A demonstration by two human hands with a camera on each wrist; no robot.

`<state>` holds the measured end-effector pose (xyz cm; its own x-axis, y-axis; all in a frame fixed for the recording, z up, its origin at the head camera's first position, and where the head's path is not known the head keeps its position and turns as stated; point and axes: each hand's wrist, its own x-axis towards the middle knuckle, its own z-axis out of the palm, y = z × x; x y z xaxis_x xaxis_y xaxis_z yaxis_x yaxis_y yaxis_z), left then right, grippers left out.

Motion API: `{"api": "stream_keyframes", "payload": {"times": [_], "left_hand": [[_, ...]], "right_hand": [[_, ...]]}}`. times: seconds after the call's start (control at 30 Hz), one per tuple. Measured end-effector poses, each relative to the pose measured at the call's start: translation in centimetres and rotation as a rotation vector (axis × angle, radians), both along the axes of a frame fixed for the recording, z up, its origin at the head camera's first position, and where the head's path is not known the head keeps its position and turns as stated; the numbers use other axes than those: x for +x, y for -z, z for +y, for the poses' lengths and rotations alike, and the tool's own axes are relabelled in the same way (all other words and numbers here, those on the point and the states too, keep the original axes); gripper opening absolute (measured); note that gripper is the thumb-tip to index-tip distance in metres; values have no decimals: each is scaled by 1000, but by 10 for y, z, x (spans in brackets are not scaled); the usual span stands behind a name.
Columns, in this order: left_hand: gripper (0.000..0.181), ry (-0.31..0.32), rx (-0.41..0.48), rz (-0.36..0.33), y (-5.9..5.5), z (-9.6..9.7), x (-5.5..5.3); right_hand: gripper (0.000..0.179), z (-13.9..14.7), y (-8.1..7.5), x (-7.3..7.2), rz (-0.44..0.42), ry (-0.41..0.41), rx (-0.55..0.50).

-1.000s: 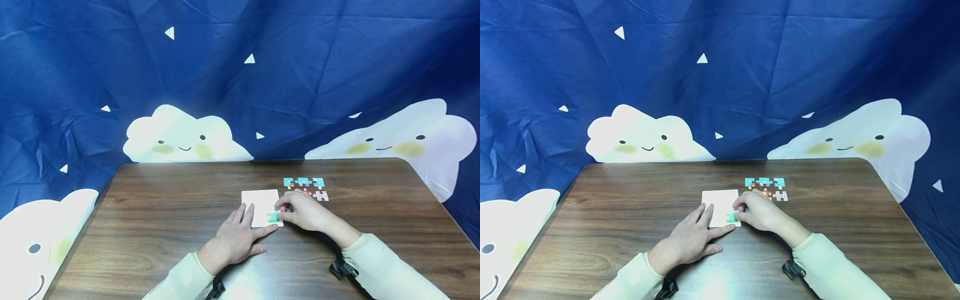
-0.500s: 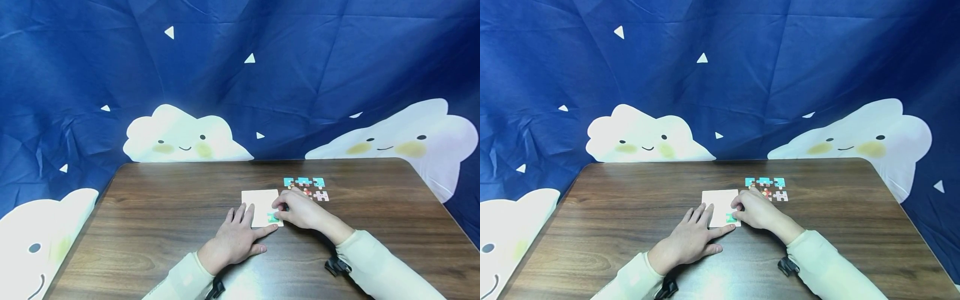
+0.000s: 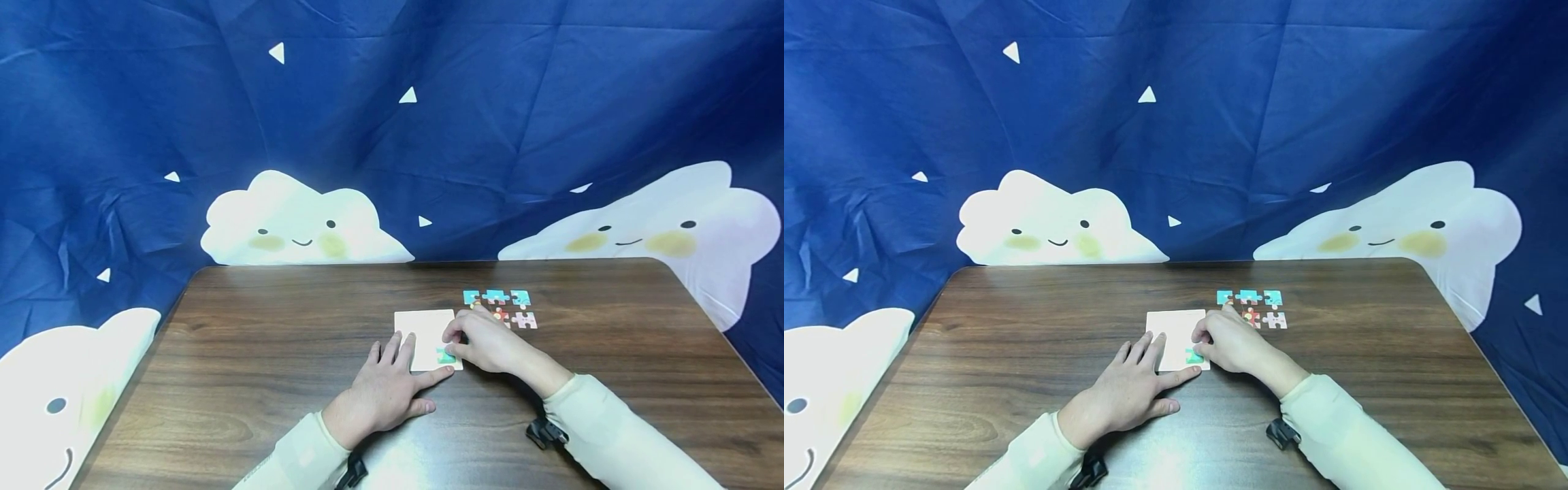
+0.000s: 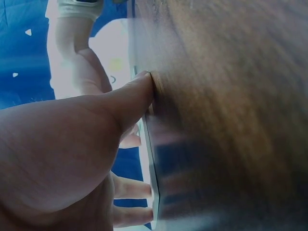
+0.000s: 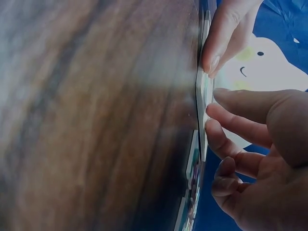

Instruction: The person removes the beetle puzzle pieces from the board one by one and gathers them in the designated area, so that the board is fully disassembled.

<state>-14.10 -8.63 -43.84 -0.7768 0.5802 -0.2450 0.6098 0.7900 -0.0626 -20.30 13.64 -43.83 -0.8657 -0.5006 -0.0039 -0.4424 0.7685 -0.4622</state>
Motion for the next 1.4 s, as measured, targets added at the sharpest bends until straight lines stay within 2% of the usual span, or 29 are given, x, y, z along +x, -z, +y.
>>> {"api": "stream_keyframes", "payload": {"times": [0.43, 0.53, 0.77, 0.97, 1.4], "left_hand": [[60, 0, -4, -11, -1, 1, 0], [60, 4, -7, -2, 0, 0, 0], [60, 3, -14, 0, 0, 1, 0], [60, -5, -10, -7, 1, 2, -1], [61, -10, 6, -18, 0, 1, -1]], "right_hand": [[8, -1, -5, -2, -25, 30, 0], [9, -1, -5, -2, -32, 28, -20], [10, 2, -5, -4, -108, 26, -110], [11, 3, -5, -4, -102, 8, -151], [10, 4, -6, 0, -102, -10, -162]]}}
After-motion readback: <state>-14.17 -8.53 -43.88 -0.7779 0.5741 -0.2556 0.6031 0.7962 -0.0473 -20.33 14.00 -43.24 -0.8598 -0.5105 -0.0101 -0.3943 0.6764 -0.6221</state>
